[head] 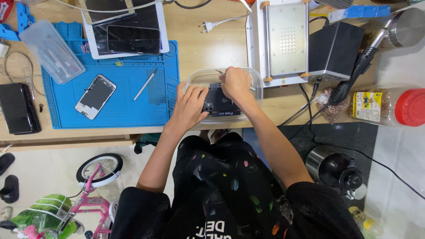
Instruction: The person uses a heat gun and a metal tool to work on a black electronic component placed in a plastic container. They repeatedly apply heat and scrape the surface, occasionally adjusting the component's position.
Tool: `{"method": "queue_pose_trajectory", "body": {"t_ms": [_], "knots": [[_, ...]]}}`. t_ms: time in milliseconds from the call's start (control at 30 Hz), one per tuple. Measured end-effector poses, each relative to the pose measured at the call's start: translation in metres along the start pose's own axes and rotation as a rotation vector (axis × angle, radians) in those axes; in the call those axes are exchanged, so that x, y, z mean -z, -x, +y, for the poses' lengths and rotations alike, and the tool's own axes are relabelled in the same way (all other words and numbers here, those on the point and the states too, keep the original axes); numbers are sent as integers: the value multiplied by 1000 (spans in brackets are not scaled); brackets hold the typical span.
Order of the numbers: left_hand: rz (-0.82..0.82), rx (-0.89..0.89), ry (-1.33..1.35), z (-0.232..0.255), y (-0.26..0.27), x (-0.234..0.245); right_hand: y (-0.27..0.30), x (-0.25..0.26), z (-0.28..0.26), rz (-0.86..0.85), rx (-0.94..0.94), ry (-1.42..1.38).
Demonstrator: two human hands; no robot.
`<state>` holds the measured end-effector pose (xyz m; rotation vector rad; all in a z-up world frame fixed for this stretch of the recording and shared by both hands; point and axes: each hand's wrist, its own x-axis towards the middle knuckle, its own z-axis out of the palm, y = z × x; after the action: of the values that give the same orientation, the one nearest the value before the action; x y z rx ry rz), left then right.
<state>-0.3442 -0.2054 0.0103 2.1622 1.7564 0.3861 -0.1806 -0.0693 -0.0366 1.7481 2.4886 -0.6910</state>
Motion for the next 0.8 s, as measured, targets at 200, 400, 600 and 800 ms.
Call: {"method": "queue_pose_trajectory", "body": {"t_ms": [200, 400, 600, 800], "knots": [[-44, 21, 34, -4, -1, -7, -2, 5, 2, -51, 102, 104], [20, 25, 68, -6, -1, -6, 1, 3, -2, -59, 29, 80], [-9, 44, 13, 0, 1, -3, -1, 4, 9, -138, 91, -8], [-57, 115, 6, 6, 1, 0, 0, 5, 8, -101, 151, -64]]}}
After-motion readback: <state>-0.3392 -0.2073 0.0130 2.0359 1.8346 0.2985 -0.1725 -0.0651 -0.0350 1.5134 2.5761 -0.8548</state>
